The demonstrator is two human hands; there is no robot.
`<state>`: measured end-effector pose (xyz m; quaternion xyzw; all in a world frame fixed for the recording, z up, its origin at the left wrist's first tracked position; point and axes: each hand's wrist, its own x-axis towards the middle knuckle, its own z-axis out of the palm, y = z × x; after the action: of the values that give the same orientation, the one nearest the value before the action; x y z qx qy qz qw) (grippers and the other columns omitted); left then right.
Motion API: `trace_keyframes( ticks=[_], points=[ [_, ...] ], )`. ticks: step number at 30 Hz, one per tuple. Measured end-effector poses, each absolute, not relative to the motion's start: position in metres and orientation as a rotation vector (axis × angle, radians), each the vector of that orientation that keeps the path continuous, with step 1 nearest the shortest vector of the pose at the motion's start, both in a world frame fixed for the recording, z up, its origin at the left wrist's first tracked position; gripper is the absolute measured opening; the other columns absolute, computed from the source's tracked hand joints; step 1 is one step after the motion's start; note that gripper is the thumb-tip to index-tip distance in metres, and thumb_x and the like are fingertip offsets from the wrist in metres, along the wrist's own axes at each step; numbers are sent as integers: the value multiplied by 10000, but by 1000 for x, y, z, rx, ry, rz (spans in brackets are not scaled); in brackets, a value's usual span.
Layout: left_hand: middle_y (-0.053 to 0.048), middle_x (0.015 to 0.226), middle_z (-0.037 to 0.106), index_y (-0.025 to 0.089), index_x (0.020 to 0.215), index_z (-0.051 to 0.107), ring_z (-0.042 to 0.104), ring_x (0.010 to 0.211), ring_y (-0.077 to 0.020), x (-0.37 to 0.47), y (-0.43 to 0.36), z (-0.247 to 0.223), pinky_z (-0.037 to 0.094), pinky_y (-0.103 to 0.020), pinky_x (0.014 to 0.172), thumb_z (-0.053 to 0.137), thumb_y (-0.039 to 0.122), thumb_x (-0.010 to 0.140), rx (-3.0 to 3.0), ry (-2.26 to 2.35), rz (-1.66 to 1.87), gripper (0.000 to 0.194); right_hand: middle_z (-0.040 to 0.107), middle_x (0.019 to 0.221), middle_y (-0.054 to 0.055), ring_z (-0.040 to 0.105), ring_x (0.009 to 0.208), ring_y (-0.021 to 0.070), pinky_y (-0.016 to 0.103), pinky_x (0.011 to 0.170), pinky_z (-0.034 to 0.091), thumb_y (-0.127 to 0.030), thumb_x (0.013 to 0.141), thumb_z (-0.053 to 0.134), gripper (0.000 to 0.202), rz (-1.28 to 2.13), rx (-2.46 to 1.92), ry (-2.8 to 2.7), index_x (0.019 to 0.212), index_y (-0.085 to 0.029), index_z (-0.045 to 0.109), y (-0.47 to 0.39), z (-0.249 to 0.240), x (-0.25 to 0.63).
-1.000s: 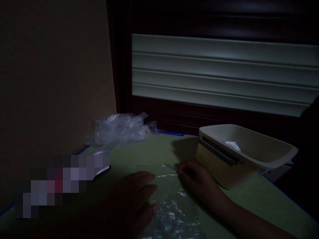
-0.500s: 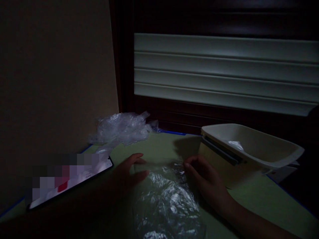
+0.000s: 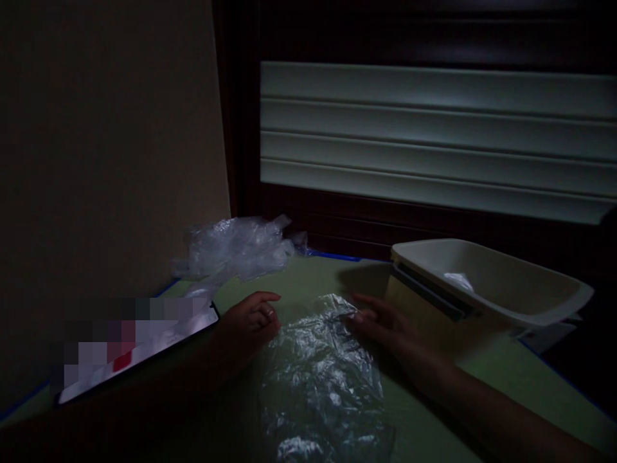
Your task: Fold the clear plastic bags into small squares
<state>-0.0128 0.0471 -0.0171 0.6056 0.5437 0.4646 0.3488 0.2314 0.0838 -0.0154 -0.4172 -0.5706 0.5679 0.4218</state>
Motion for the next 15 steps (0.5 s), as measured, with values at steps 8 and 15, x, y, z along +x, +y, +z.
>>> trace_keyframes(
  ticks=[8, 15],
  points=[
    [-32, 775, 624, 165, 1033, 529, 603, 669, -167, -18, 55, -28, 488, -261, 605, 664, 287, 628, 1562, 1345, 1109, 444, 592, 693, -13, 536, 630, 123, 268, 625, 423, -409, 651, 713, 266, 1460, -1065, -1589, 733, -187, 591, 92, -15, 240],
    [-53, 766, 643, 148, 1053, 534, 623, 694, -198, -24, 59, -28, 496, -286, 630, 669, 278, 606, 1575, 1341, 1052, 485, 581, 646, -34, 497, 562, 85, 216, 544, 375, -416, 641, 734, 290, 1504, -1028, -1500, 714, -165, 610, 90, -16, 236]
  ],
)
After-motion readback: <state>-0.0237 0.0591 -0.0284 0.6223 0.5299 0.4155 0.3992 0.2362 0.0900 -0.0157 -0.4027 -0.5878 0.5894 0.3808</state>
